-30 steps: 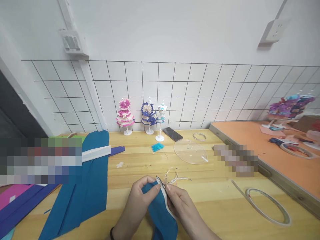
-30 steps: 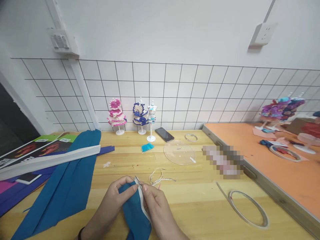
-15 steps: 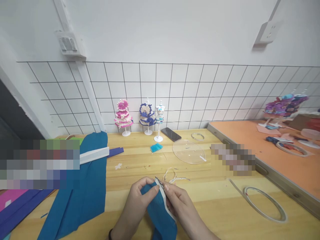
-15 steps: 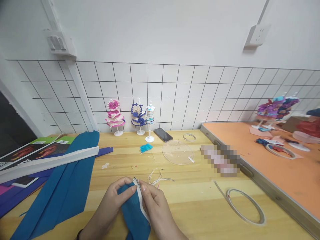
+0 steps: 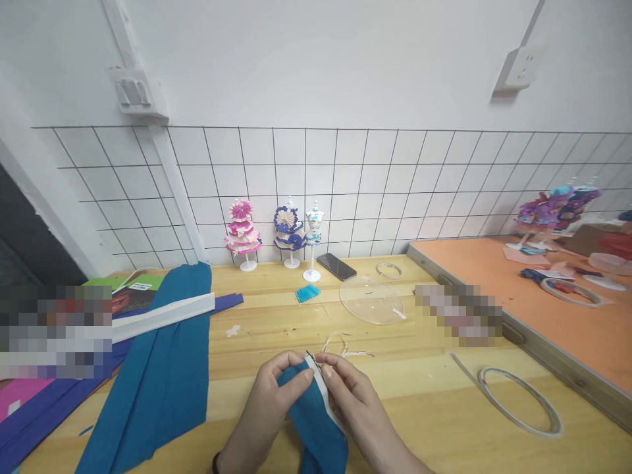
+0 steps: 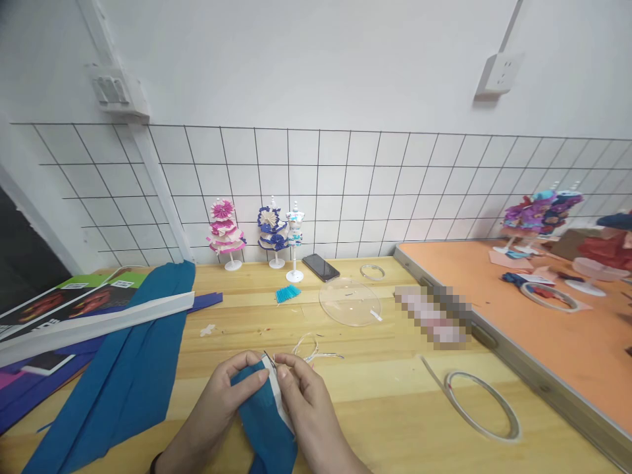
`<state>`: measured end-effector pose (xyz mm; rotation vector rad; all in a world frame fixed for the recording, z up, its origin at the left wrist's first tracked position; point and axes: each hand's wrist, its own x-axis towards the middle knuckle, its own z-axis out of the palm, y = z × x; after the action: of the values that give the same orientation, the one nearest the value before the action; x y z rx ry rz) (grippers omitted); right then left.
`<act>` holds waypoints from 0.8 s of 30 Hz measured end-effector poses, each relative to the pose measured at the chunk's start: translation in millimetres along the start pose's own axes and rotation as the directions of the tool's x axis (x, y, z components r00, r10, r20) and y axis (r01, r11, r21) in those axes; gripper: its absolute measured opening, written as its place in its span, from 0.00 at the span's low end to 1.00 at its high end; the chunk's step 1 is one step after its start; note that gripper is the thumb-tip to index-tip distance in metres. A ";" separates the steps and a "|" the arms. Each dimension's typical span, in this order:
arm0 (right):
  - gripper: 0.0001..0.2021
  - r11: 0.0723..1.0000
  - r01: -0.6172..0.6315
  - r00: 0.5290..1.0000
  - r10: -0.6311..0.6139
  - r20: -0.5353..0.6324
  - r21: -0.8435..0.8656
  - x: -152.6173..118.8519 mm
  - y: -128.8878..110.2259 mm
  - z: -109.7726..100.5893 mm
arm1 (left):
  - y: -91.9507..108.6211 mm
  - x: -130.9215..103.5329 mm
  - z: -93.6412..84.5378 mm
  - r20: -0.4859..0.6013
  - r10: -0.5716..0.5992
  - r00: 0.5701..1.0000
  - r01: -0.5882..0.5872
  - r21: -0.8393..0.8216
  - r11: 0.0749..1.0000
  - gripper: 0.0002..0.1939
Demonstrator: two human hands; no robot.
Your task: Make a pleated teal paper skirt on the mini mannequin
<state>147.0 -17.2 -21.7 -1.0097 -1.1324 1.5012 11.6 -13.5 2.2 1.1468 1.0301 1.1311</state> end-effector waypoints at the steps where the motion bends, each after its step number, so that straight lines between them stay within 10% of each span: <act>1: 0.21 1.000 0.008 1.000 -0.008 0.007 -0.001 -0.6 -0.6 -0.3 | 1.1 -0.1 -0.7 0.008 0.009 1.000 -0.009 -0.002 1.000 0.08; 24: 0.24 0.996 0.069 0.997 -0.070 -0.028 -0.053 1.4 -12.5 -10.5 | -0.8 3.3 -13.7 -0.018 -0.130 0.991 0.119 -0.293 0.949 0.07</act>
<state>159.4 -12.8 -12.0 -1.0148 -1.1793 1.4036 -1.2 -8.3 -0.5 0.8177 0.9145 1.1620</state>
